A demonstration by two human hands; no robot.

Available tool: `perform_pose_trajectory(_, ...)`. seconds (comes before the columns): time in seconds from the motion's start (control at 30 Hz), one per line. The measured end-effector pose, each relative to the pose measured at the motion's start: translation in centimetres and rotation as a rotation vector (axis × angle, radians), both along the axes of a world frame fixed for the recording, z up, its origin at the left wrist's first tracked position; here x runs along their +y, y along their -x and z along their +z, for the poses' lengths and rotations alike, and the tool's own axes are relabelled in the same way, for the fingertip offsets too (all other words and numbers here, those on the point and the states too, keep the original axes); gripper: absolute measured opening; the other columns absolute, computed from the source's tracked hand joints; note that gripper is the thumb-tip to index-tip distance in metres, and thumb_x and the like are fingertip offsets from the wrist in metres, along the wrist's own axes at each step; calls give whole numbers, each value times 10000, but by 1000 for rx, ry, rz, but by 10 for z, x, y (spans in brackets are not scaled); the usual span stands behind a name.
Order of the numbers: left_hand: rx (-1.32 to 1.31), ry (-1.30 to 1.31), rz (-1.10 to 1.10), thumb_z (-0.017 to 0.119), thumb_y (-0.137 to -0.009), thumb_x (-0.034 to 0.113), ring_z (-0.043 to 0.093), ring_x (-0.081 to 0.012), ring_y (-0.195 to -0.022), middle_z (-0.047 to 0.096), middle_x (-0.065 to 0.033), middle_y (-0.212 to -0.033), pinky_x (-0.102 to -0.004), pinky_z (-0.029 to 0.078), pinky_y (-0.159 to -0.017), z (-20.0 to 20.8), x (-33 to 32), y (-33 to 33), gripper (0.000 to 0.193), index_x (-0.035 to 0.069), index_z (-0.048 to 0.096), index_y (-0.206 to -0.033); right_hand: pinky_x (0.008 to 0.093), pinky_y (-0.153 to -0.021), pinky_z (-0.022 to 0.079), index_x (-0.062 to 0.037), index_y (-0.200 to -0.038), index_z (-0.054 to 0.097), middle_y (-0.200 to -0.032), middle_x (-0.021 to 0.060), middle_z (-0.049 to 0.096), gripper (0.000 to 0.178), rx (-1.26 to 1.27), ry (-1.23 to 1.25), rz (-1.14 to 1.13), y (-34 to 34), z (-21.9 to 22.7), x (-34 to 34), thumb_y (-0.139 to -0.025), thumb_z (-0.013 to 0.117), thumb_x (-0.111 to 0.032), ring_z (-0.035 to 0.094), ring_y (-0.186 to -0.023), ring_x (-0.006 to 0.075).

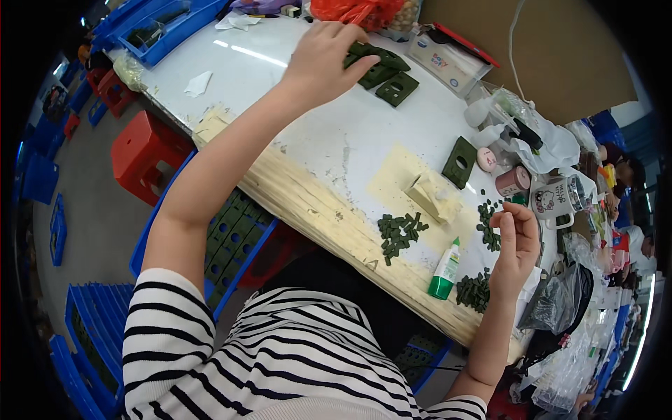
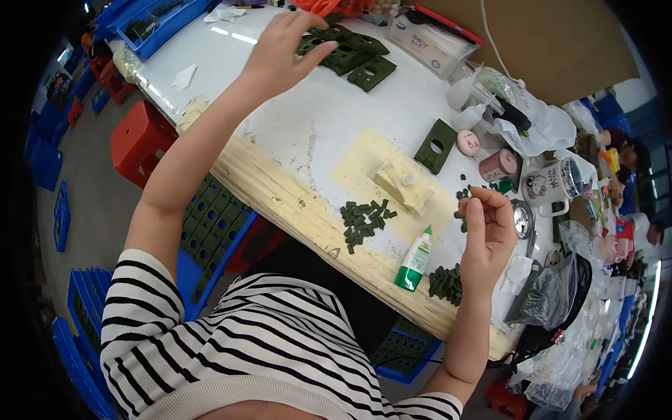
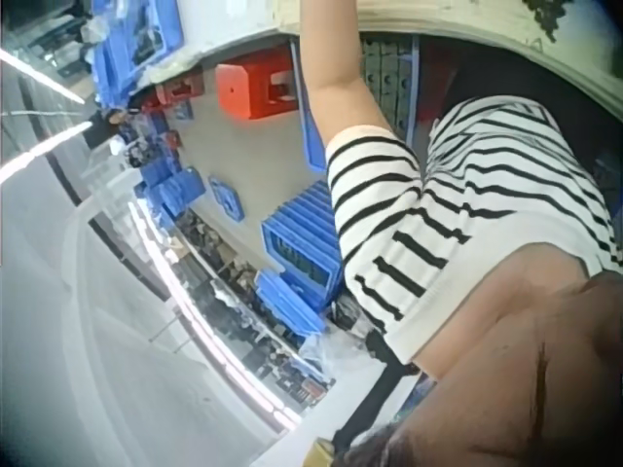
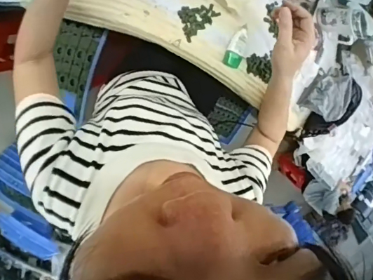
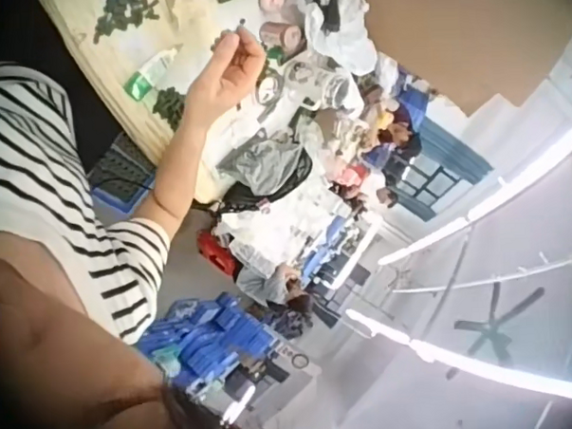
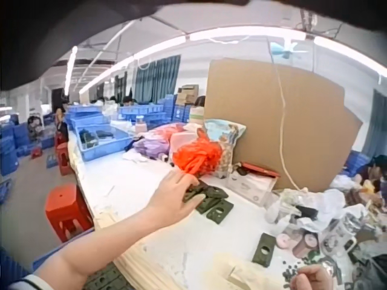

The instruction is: Assembling plastic toy tank hulls by applying glue and attaching accessory components.

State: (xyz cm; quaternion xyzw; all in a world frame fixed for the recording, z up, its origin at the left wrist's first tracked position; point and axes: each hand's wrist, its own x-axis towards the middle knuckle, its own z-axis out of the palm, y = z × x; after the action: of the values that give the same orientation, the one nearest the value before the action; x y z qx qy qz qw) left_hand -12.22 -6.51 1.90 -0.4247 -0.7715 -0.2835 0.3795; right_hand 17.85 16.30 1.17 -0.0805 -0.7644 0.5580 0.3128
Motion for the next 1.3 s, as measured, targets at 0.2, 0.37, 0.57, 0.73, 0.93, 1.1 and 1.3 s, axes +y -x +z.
perform_pose_trajectory(0.2, -326, 632, 319, 718, -781, 478, 576, -312, -1141, 646, -161, -1149, -540, 347, -1036, 7, 114, 76, 567, 54, 589, -1134, 212, -747, 453, 29, -1062, 590, -897, 39, 627, 152, 53, 1, -94, -2, 6, 24, -946, 583, -69, 574, -812, 78)
perform_pose_trajectory(0.37, -440, 693, 273, 741, -768, 322, 621, -324, -1049, 664, -159, -1044, -557, 377, -996, 3, 109, 90, 454, 65, 528, -1076, 211, -700, 441, 15, -942, 633, -832, 8, 636, 106, -16, -95, -170, -10, 17, 66, -911, 638, -87, 549, -753, 54)
perform_pose_trajectory(0.57, -242, 119, -100, 741, -741, 185, 608, -317, -984, 631, -154, -1016, -410, 457, -893, 19, 100, 29, 476, 47, 516, -1136, 253, -642, 469, 38, -835, 629, -714, 52, 634, 131, -461, -499, -197, -23, 16, 96, -821, 702, -71, 566, -651, 100)
perform_pose_trajectory(0.73, -216, -81, -409, 732, -722, 140, 565, -272, -946, 557, -137, -1022, -360, 466, -832, 25, 99, -47, 641, 24, 481, -1299, 285, -620, 486, 23, -851, 652, -723, 108, 655, 123, -573, -497, -187, -16, 8, 95, -810, 703, -81, 598, -630, 171)
perform_pose_trajectory(0.93, -226, -53, -552, 730, -701, 55, 544, -209, -916, 511, -93, -1032, -297, 473, -800, 4, 93, -62, 590, 29, 553, -1263, 314, -625, 487, 6, -855, 640, -757, 112, 636, 68, -393, -554, 7, -12, 18, 60, -822, 668, -46, 606, -667, 218)
perform_pose_trajectory(1.1, -347, -95, -568, 719, -708, 48, 575, -196, -937, 517, -91, -1056, -286, 501, -798, 6, 89, -59, 549, 28, 567, -1236, 372, -739, 509, -129, -1037, 682, -1016, 104, 588, 388, -544, -924, 271, -29, 32, 13, -711, 589, 59, 590, -914, 272)
perform_pose_trajectory(1.3, -344, -134, -629, 709, -670, 42, 546, -230, -910, 504, -118, -1030, -311, 485, -766, 6, 92, -67, 511, 5, 584, -1164, 272, -728, 496, -115, -1179, 595, -1104, 74, 569, 406, -484, -1505, 432, -40, 9, -18, -774, 604, -140, 582, -907, 180)
